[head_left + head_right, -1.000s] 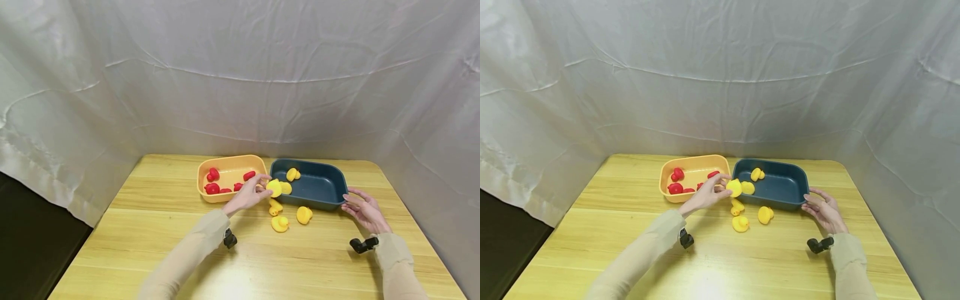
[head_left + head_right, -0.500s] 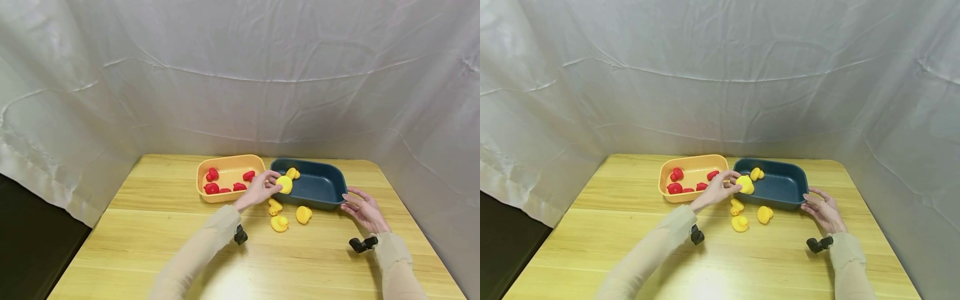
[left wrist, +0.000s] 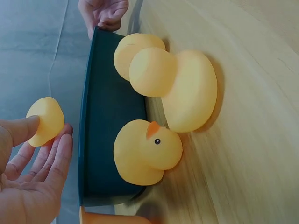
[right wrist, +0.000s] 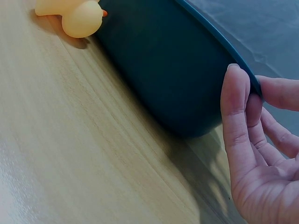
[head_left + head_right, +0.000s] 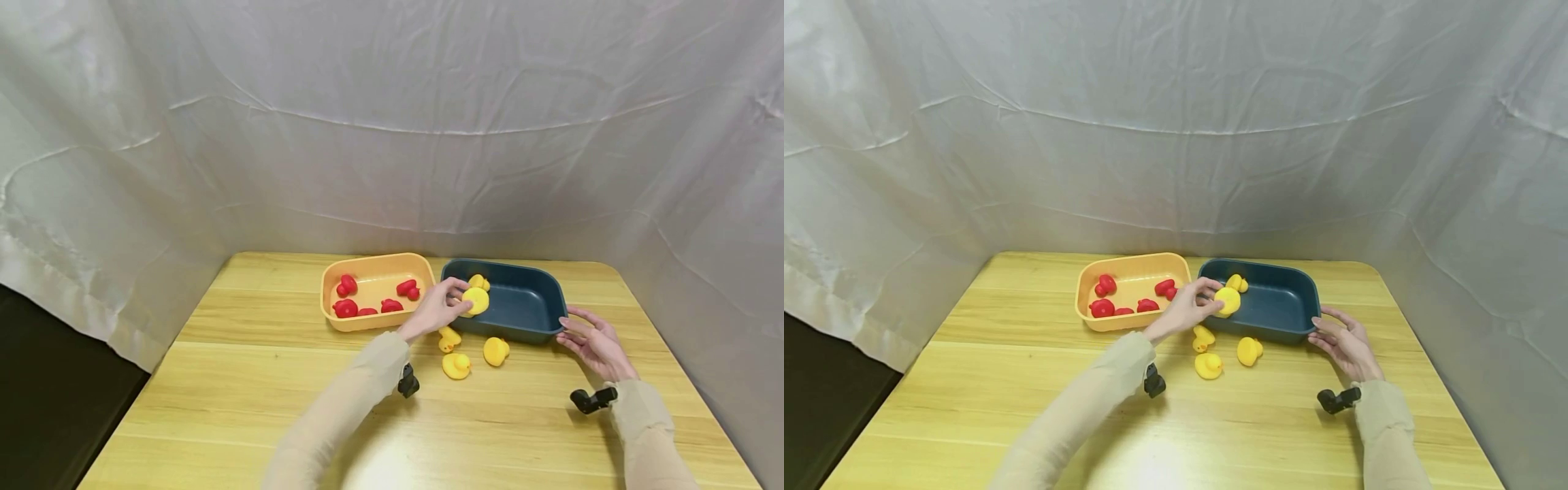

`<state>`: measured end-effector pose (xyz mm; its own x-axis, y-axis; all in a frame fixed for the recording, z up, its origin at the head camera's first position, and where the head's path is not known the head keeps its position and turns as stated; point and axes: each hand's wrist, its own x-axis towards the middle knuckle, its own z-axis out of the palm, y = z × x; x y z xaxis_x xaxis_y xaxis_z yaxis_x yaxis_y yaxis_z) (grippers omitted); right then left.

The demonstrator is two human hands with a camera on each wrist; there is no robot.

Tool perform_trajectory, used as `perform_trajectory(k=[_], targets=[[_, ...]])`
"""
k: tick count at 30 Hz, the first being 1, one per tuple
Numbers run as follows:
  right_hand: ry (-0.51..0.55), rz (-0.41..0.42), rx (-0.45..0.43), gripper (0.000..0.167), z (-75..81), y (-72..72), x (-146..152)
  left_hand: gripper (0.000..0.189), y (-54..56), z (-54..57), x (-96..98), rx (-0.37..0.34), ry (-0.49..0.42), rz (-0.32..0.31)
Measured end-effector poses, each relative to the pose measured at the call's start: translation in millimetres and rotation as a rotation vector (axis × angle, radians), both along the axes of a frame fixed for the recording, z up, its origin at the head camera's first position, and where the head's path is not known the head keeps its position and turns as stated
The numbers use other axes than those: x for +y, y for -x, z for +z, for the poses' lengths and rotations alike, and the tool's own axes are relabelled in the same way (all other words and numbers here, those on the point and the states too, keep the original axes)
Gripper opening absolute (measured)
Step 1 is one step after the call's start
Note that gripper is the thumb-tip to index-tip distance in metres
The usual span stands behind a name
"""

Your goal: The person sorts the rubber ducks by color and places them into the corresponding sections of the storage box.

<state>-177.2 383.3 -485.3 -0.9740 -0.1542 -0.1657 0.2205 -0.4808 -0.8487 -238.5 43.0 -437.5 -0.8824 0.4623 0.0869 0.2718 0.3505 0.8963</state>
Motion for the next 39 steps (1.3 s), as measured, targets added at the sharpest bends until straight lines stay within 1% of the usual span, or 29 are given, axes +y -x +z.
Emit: perform_trajectory(k=[8, 14, 17, 21, 32, 39], targets=[[0.003, 0.001, 0.0, 0.03, 0.9, -1.1, -0.6, 0.033, 1.9, -2.6, 13.6, 0.013, 0.006, 0.006], [0.011, 0.008, 0.0, 0.031, -0.7, -0.6, -0.1, 0.034, 3.8, -5.1, 24.1, 0.006, 0.021, 0.007], [0.01, 0.004, 0.002, 0.03, -1.1, -0.3, 0.2, 0.033, 3.9, -4.8, 27.5, 0.008, 0.041, 0.004], [0.013, 0.001, -0.001, 0.03, -1.1, -0.1, 0.7, 0.032, 3.0, -3.8, 30.4, 0.004, 0.035, -0.013], [0.006, -0.011, -0.017, 0.029, 0.3, 1.1, 0.1, 0.028, 1.2, -4.2, 28.2, -0.013, -0.002, -0.041], [0.013, -0.006, -0.024, 0.03, -0.9, 1.2, 1.0, 0.027, 0.4, -8.4, 21.0, -0.025, -0.083, -0.079]])
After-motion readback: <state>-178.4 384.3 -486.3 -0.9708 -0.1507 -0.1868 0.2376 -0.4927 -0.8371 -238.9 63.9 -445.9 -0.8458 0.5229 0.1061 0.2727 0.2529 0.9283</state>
